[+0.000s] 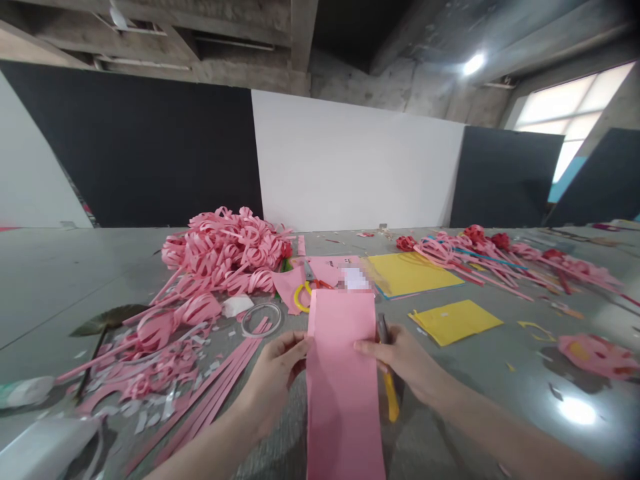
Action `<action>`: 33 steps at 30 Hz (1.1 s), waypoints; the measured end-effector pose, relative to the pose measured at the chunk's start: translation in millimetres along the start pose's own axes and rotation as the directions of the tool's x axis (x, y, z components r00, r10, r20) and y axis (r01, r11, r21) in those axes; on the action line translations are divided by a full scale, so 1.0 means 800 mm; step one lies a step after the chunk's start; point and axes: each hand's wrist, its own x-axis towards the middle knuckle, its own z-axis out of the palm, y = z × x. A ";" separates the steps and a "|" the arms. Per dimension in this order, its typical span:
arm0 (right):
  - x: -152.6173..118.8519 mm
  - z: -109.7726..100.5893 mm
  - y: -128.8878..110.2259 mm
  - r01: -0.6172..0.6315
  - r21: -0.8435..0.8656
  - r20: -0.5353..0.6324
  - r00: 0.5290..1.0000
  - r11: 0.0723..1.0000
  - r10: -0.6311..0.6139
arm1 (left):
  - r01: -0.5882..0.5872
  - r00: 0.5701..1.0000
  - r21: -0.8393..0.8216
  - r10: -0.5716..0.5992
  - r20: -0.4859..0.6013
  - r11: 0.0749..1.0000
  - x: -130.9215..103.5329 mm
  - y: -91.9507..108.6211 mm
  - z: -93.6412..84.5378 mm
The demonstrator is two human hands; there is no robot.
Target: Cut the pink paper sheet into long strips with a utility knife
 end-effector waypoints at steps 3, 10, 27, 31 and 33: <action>-0.002 0.001 -0.002 0.009 -0.012 -0.009 1.000 1.000 -0.009 | 0.008 1.000 -0.061 -0.008 0.006 0.998 -0.001 -0.001 0.001; -0.004 0.001 0.000 0.026 -0.019 -0.011 1.000 0.999 -0.026 | 0.029 0.999 -0.151 -0.031 -0.008 0.988 -0.003 -0.005 0.003; -0.005 0.000 -0.003 -0.013 -0.084 -0.066 0.998 0.996 0.007 | -0.057 0.995 0.169 0.070 -0.076 0.984 0.001 -0.002 -0.002; -0.005 0.001 -0.003 0.010 -0.079 -0.045 0.999 0.997 -0.013 | -0.039 0.998 0.064 0.042 -0.044 0.997 -0.001 -0.004 0.000; -0.006 0.002 -0.003 0.012 -0.072 -0.041 0.999 0.997 -0.015 | -0.023 0.998 -0.007 0.022 -0.055 1.000 -0.002 -0.006 0.002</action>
